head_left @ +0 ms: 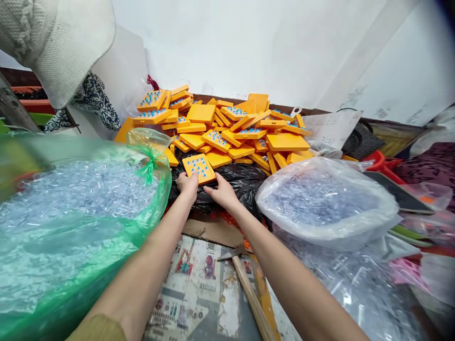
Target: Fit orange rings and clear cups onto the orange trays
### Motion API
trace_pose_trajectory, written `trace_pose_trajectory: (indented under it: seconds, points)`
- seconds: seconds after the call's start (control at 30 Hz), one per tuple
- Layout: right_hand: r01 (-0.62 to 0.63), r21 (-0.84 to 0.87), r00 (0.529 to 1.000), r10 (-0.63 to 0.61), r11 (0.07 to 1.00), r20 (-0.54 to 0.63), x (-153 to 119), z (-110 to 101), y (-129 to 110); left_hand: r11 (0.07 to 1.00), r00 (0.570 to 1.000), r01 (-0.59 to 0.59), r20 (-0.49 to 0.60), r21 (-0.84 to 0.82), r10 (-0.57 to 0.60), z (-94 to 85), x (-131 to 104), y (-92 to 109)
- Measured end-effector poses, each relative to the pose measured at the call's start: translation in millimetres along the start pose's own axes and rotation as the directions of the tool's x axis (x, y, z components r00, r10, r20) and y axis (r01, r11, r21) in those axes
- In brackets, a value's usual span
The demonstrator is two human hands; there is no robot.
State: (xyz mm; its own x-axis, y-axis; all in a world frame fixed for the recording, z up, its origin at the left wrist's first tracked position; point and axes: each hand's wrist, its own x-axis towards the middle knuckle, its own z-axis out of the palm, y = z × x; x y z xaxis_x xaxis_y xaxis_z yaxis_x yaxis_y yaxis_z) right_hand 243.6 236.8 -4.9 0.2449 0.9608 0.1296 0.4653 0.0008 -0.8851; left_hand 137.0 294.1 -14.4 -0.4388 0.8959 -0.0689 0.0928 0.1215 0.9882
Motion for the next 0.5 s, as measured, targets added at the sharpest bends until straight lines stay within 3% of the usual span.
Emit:
trace_pose_trajectory:
  seconds: [0.17,0.37,0.5]
  points:
    - [-0.129,0.194,0.990,0.137,0.972,-0.024,-19,-4,1,0.991,0.987,0.103,0.134,-0.086,-0.091,-7.0,-14,-3]
    - [-0.293,0.449,0.940,0.341,0.844,-0.027,-32,-13,-8,0.978,0.977,0.093,0.206,-0.184,-0.054,-22.5,-55,-6]
    - [-0.313,0.514,0.926,0.377,0.799,-0.021,-48,-27,-23,0.966,0.961,0.117,0.270,-0.231,-0.052,-40.4,-82,-6]
